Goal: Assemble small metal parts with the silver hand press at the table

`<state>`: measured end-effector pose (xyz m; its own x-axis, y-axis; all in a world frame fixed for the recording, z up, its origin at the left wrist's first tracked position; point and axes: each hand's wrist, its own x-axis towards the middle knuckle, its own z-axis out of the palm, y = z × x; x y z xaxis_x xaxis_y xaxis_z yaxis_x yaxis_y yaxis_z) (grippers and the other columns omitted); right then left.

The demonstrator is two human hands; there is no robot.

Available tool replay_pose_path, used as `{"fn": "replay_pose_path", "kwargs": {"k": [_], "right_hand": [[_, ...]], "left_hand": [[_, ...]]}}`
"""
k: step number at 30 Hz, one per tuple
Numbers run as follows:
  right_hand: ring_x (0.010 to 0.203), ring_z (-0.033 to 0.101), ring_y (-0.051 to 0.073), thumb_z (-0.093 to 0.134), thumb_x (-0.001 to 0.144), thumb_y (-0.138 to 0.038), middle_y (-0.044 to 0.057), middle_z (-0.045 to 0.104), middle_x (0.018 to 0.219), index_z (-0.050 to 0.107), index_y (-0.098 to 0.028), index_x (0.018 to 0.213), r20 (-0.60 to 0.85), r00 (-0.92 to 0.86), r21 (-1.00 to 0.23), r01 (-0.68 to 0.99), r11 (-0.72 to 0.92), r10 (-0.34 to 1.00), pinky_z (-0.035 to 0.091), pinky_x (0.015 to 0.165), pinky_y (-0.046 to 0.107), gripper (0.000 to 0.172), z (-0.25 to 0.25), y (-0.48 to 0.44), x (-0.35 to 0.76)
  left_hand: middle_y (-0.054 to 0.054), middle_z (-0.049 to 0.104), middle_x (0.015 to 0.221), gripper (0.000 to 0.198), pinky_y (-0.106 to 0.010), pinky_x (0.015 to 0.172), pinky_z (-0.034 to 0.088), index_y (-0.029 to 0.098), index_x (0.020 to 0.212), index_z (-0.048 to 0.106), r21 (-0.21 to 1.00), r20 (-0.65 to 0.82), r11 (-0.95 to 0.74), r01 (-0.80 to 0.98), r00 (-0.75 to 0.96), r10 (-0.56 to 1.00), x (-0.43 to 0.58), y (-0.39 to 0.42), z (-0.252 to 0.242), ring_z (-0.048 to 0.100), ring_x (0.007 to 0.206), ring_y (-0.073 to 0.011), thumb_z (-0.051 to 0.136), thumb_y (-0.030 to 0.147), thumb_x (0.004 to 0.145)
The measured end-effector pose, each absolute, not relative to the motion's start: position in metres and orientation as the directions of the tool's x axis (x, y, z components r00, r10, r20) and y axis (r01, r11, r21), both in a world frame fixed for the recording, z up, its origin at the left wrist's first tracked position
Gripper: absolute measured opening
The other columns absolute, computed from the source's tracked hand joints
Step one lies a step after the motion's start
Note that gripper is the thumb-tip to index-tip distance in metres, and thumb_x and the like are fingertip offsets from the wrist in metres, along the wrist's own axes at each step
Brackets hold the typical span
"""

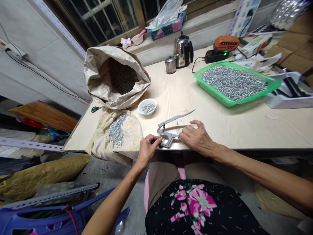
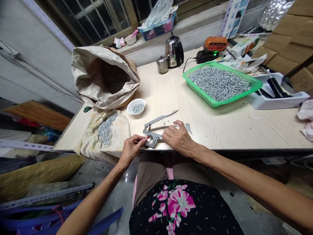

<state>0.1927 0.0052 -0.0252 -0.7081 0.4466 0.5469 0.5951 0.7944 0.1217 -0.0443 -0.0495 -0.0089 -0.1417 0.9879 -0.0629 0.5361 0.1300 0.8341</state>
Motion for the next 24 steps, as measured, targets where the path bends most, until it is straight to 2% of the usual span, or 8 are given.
{"fn": "replay_pose_path", "kwargs": {"k": [3,7,11,15,17,19,21,24], "right_hand": [[0.071,0.044,0.016,0.040,0.099,-0.017,-0.002,0.056,0.069,0.057,-0.023,0.078,0.531,-0.707,0.100,0.599,0.794,0.467,0.024,0.096,0.039,0.028,-0.026,0.008,0.190],[0.071,0.045,0.016,0.037,0.100,-0.018,-0.002,0.058,0.070,0.058,-0.022,0.080,0.513,-0.724,0.142,0.602,0.786,0.461,0.024,0.096,0.040,0.030,-0.030,0.014,0.186],[0.073,0.047,0.017,0.038,0.101,-0.023,0.000,0.061,0.074,0.060,-0.021,0.082,0.483,-0.737,0.110,0.587,0.802,0.473,0.024,0.096,0.043,0.028,-0.036,0.019,0.182],[0.078,0.050,0.020,0.045,0.097,-0.024,0.003,0.063,0.079,0.062,-0.020,0.085,0.412,-0.750,0.051,0.587,0.808,0.518,0.026,0.095,0.045,0.021,-0.034,0.021,0.180],[0.086,0.053,0.022,0.051,0.095,-0.031,0.006,0.065,0.087,0.063,-0.020,0.090,0.361,-0.753,0.000,0.591,0.807,0.551,0.027,0.097,0.048,0.017,-0.029,0.023,0.182],[0.101,0.054,0.027,0.056,0.091,-0.042,0.010,0.066,0.106,0.064,-0.020,0.103,0.348,-0.747,-0.070,0.582,0.810,0.567,0.027,0.100,0.051,0.026,-0.024,0.027,0.186],[0.119,0.050,0.033,0.057,0.088,-0.054,0.016,0.059,0.126,0.058,-0.020,0.123,0.392,-0.732,-0.123,0.558,0.821,0.556,0.028,0.102,0.056,0.049,-0.025,0.032,0.194],[0.116,0.054,0.038,0.055,0.081,-0.070,0.017,0.061,0.127,0.052,-0.024,0.136,0.519,-0.705,-0.147,0.484,0.863,0.484,0.035,0.094,0.058,0.071,-0.044,0.043,0.201]], "left_hand": [[-0.005,0.072,0.077,0.021,-0.024,0.066,0.047,0.015,0.078,0.074,0.798,-0.086,0.150,0.583,-0.135,0.987,-0.046,-0.049,-0.008,0.064,0.072,-0.0158,0.065,0.033,0.081],[-0.006,0.073,0.077,0.020,-0.025,0.066,0.044,0.014,0.079,0.075,0.706,-0.134,0.175,0.686,-0.113,0.984,-0.046,-0.044,-0.002,0.064,0.072,-0.0163,0.064,0.030,0.080],[-0.003,0.068,0.064,0.024,-0.023,0.057,0.037,0.013,0.076,0.075,0.613,-0.255,0.236,0.754,-0.094,0.962,-0.049,-0.037,0.006,0.058,0.062,-0.0143,0.063,0.034,0.078],[0.001,0.059,0.055,0.032,-0.022,0.051,0.030,0.012,0.072,0.075,0.618,-0.385,0.305,0.725,-0.059,0.921,-0.054,-0.030,0.008,0.049,0.056,-0.0120,0.064,0.041,0.073],[0.002,0.055,0.053,0.033,-0.022,0.051,0.028,0.011,0.070,0.074,0.627,-0.414,0.320,0.711,-0.045,0.909,-0.056,-0.026,0.008,0.046,0.054,-0.0111,0.064,0.042,0.071],[0.002,0.052,0.051,0.030,-0.022,0.051,0.027,0.011,0.066,0.073,0.620,-0.435,0.335,0.710,-0.044,0.899,-0.055,-0.024,0.009,0.043,0.054,-0.0105,0.065,0.039,0.069],[0.003,0.050,0.049,0.024,-0.022,0.051,0.027,0.012,0.062,0.071,0.599,-0.454,0.354,0.719,-0.059,0.889,-0.052,-0.026,0.012,0.042,0.053,-0.0101,0.065,0.034,0.069],[0.004,0.047,0.047,0.022,-0.022,0.052,0.029,0.013,0.053,0.066,0.565,-0.485,0.391,0.727,-0.090,0.870,-0.047,-0.037,0.017,0.042,0.053,-0.0098,0.063,0.026,0.071]]}}
